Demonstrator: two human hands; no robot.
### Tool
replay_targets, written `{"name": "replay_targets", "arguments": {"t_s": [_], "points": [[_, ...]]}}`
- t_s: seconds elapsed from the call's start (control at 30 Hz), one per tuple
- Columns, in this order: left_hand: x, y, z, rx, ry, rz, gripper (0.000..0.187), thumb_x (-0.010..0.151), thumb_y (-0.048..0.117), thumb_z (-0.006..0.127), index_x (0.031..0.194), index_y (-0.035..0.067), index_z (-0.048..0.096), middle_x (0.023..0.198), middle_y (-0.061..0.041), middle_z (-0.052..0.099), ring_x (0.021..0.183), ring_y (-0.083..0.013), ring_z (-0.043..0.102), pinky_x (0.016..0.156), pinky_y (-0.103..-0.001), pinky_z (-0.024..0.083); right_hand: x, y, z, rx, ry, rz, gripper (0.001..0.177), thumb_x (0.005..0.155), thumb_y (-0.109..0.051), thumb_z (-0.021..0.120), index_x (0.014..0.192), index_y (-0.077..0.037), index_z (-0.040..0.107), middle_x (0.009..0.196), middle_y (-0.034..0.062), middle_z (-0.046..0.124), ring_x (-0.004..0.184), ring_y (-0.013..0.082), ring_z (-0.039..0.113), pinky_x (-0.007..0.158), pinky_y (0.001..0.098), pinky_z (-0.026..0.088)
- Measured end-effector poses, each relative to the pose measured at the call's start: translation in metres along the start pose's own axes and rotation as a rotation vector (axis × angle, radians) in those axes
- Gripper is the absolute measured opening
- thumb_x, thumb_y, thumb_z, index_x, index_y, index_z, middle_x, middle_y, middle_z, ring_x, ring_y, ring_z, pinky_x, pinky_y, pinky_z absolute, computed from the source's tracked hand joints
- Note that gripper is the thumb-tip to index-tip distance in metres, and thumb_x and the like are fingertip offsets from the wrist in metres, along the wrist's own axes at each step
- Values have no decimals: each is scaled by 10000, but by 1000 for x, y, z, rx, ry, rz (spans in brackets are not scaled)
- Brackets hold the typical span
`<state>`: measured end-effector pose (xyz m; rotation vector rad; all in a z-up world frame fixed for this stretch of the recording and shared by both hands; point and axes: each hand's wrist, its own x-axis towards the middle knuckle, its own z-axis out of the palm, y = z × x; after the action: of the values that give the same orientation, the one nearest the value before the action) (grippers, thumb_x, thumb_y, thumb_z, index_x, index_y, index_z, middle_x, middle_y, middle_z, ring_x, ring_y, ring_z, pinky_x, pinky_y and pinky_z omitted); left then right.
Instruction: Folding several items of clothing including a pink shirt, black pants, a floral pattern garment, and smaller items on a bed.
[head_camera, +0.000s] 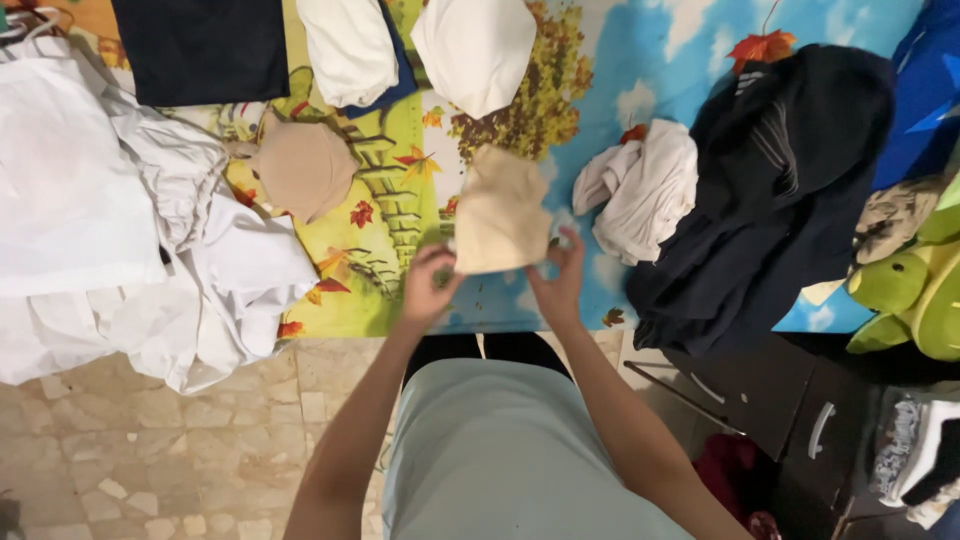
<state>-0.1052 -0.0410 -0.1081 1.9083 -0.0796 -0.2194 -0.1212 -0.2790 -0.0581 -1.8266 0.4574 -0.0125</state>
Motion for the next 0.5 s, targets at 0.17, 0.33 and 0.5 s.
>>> {"name": "replay_targets", "arguments": {"t_s": [0.17,0.33,0.5], "points": [[-68,-20,17,55,11,-138,225,768,72,829,959,63,711,1097,-113,695,1079,-323,662,929,-397,535,-50,36,-5,-132,-58,148,777,803,-23,811,1447,-74,380,964,75,702,927,174,639,878,325,488],[-21,-3,19,3,135,-83,250,727,94,855,911,35,696,1086,-159,663,1078,-335,612,943,-424,494,-19,35,-10,-17,-71,320,677,830,-88,827,1379,-63,433,875,58,700,777,112,581,680,273,442],[83,-13,35,-1,158,-86,203,816,149,844,894,50,685,1038,-115,662,966,-275,659,886,-384,540,63,69,-3,112,-43,347,541,881,-189,841,1315,-24,563,819,8,625,695,75,548,569,238,443]]}}
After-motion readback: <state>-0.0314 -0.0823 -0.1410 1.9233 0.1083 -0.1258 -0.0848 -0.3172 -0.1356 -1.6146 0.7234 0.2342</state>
